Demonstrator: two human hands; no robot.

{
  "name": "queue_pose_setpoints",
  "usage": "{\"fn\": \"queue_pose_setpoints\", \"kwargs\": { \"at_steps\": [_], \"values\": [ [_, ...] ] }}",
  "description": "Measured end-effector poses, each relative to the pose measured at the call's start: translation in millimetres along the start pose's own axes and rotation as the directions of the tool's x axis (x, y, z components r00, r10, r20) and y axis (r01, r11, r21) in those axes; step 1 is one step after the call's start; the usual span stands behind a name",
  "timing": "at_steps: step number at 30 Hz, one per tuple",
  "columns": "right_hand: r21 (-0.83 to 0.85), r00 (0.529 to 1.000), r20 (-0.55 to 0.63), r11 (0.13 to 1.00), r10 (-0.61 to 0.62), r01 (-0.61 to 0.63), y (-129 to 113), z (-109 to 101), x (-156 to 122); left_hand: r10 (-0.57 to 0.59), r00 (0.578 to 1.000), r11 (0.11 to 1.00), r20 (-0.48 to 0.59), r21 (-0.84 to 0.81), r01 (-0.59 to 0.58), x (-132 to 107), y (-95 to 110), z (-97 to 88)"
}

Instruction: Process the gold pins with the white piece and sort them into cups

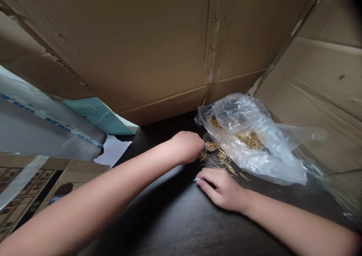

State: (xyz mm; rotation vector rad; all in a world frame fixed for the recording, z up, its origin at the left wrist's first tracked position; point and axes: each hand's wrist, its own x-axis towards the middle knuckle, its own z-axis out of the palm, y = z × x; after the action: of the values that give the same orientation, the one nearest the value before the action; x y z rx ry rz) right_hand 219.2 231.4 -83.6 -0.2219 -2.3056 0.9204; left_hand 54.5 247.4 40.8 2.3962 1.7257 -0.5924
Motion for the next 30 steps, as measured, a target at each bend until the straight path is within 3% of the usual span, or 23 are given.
{"fn": "queue_pose_setpoints", "kwargs": {
  "at_steps": [8,23,25,27,30],
  "values": [
    [-0.006,1.0,-0.015,1.0,-0.009,0.009,-0.7,-1.9,1.3,-0.026,0.998,0.999,0.051,0.036,0.024,23.8,9.6,-0.5],
    [0.022,0.998,-0.065,1.0,-0.008,0.009,0.4,-2.2,0.6,0.099,0.995,0.994,0.0,0.054,-0.099,14.8,-14.0,-4.0],
    [0.032,0.989,-0.145,0.999,-0.012,0.017,-0.7,-3.5,0.8,0.117,0.99,0.991,-0.078,-0.056,-0.121,5.3,-20.3,-7.3],
    [0.03,0.966,-0.257,0.999,-0.023,0.032,-2.5,-5.7,0.8,0.106,0.976,0.939,-0.192,-0.303,-0.161,-10.9,-23.9,-6.4],
    [0.027,0.921,-0.387,0.999,-0.031,0.045,-5.7,-8.9,0.6,-0.042,0.961,0.706,-0.274,-0.689,-0.166,-42.1,-18.5,8.7]
  ]
}}
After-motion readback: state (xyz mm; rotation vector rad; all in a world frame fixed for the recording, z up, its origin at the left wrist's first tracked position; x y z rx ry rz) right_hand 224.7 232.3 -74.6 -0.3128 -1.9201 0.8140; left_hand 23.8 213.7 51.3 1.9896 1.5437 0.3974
